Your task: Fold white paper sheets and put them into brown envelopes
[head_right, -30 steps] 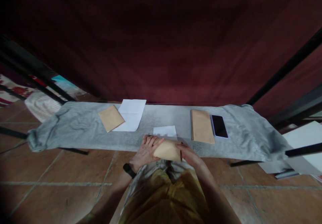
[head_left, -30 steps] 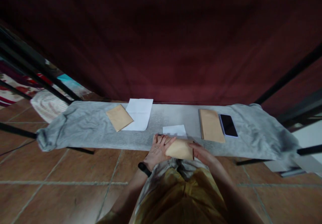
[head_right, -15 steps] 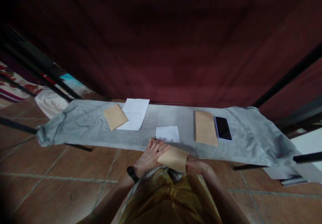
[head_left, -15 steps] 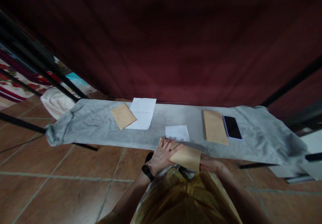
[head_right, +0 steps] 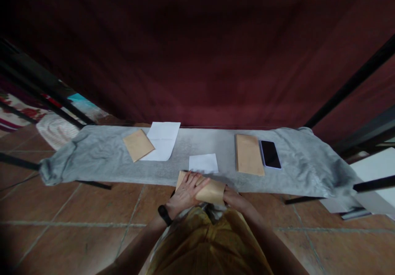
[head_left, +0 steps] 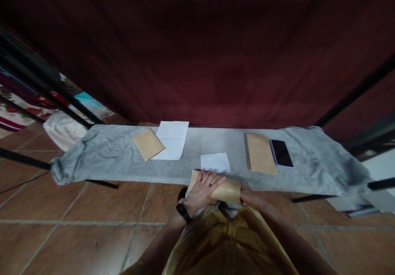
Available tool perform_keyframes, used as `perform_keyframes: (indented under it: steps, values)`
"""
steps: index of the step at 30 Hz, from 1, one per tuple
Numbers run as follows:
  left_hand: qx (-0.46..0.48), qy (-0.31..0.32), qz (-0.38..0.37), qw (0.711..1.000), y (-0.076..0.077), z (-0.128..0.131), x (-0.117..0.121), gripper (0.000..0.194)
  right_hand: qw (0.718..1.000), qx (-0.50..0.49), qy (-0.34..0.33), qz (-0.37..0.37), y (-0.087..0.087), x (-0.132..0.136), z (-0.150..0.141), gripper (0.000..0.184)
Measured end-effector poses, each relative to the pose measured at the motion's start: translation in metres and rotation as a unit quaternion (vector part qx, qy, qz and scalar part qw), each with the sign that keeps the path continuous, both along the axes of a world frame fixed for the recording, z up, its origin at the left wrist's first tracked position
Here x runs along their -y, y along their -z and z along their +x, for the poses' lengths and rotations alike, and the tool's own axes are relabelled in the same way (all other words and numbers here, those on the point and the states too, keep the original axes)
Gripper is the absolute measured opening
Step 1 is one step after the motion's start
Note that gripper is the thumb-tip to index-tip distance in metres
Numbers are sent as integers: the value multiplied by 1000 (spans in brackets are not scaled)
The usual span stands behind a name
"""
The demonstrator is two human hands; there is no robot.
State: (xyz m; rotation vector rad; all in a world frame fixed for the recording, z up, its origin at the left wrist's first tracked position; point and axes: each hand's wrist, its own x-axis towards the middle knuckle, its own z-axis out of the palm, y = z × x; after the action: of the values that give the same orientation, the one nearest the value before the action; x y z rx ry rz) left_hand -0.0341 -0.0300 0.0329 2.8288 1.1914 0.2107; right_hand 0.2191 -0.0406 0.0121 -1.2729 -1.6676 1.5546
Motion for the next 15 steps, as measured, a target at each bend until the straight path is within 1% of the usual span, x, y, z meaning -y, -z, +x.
perform_keyframes:
  steps: [2, 5, 6, 8, 9, 10, 13, 15]
  values:
    - [2, -11, -1, 1000, -5, 2, -2, 98, 998, -43, 27, -37, -7, -2, 0, 50]
    - [6, -32, 1, 999, -12, 0, -5, 97, 994, -80, 38, -57, -17, -11, -2, 49]
    - [10, -46, 4, 999, -15, -3, -5, 96, 995, -73, 53, -51, -18, -16, -3, 48]
    - [20, -86, 12, 996, -18, -13, -6, 97, 994, -19, 104, -29, -18, -30, -3, 45]
    - [26, -112, 16, 993, -18, -19, -6, 98, 989, 31, 146, -13, -16, -39, -2, 42]
    - [30, -140, 21, 989, -19, -26, -6, 100, 983, 64, 171, -6, -14, -47, -2, 40]
    - [35, -216, 29, 975, -17, -45, -6, 103, 968, 128, 216, 21, -8, -70, -8, 29]
    - [33, -249, 27, 967, -15, -55, -4, 104, 959, 162, 231, 31, -7, -80, -20, 27]
